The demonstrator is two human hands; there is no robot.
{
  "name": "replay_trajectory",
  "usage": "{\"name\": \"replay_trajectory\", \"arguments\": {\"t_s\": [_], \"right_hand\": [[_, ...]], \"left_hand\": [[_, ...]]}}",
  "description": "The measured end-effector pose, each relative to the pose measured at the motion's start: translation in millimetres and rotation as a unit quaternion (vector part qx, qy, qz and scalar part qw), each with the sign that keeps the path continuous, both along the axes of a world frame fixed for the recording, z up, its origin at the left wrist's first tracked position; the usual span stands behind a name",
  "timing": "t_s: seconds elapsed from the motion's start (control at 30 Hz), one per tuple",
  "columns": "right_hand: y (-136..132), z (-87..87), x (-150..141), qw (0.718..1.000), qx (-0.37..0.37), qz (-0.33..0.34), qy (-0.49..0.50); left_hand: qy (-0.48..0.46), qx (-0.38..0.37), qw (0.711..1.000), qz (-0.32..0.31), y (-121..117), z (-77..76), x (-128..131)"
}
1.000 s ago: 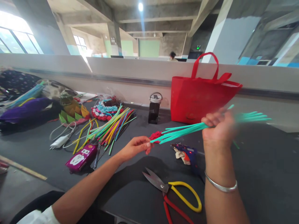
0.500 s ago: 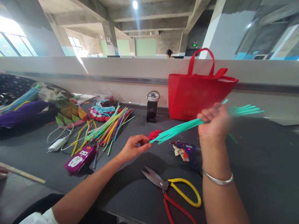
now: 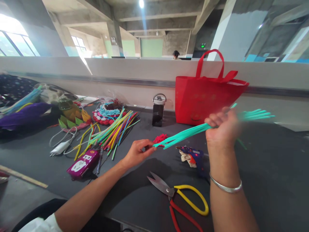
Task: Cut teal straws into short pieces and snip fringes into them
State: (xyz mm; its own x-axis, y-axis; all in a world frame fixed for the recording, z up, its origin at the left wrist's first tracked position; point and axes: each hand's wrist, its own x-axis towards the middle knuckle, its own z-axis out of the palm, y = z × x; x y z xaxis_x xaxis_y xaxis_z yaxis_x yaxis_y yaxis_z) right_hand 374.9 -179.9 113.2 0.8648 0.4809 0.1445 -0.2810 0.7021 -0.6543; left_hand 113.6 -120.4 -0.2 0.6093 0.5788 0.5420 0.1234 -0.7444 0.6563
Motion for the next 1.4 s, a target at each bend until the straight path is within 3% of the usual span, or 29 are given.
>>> {"name": "replay_trajectory", "arguments": {"t_s": [0.1, 0.27, 0.43, 0.63, 0.87, 0.93, 1.0, 1.1, 1.2, 1.3, 1.4], "right_hand": [[1, -2.3, 1, 0.999, 0.028, 0.037, 0.002], [2, -6.6, 4, 0.999, 0.016, 0.026, -0.037], [2, -6.3, 0, 0.998, 0.007, 0.017, -0.066], [5, -10.4, 6, 0.998, -0.001, 0.015, -0.058], [-2, 2.9, -1, 0.998, 0.013, 0.045, -0.049], [-3, 6.7, -11, 0.996, 0.017, 0.061, -0.054], [-3, 7.5, -27, 0.994, 0.015, 0.087, -0.058], [1, 3.7, -64, 0.988, 0.018, 0.123, -0.089], [4, -2.3, -104, 0.977, 0.015, 0.157, -0.144], [1, -6.9, -133, 0.968, 0.009, 0.174, -0.182], [-6, -8.6, -144, 0.954, -0.009, 0.188, -0.234]], "left_hand": [[0.004, 0.02, 1.0, -0.012, 1, 0.0, -1], [0.056, 0.029, 0.997, -0.05, 3, -0.9, -2], [0.142, 0.073, 0.979, -0.125, -4, 2.1, 0], [0.136, 0.072, 0.968, -0.201, -13, 5.9, 0], [0.14, 0.005, 0.982, -0.128, 16, 4.9, -13], [0.087, -0.047, 0.993, -0.066, 21, 5.3, -14], [-0.012, -0.15, 0.988, -0.024, 20, 7.4, -13], [-0.12, -0.283, 0.947, -0.097, 11, 12.7, -10], [-0.096, -0.288, 0.931, -0.202, 0, 16.0, -7], [-0.024, -0.248, 0.948, -0.199, -8, 14.4, -4], [0.005, -0.272, 0.945, -0.182, -13, 11.4, 0]]}}
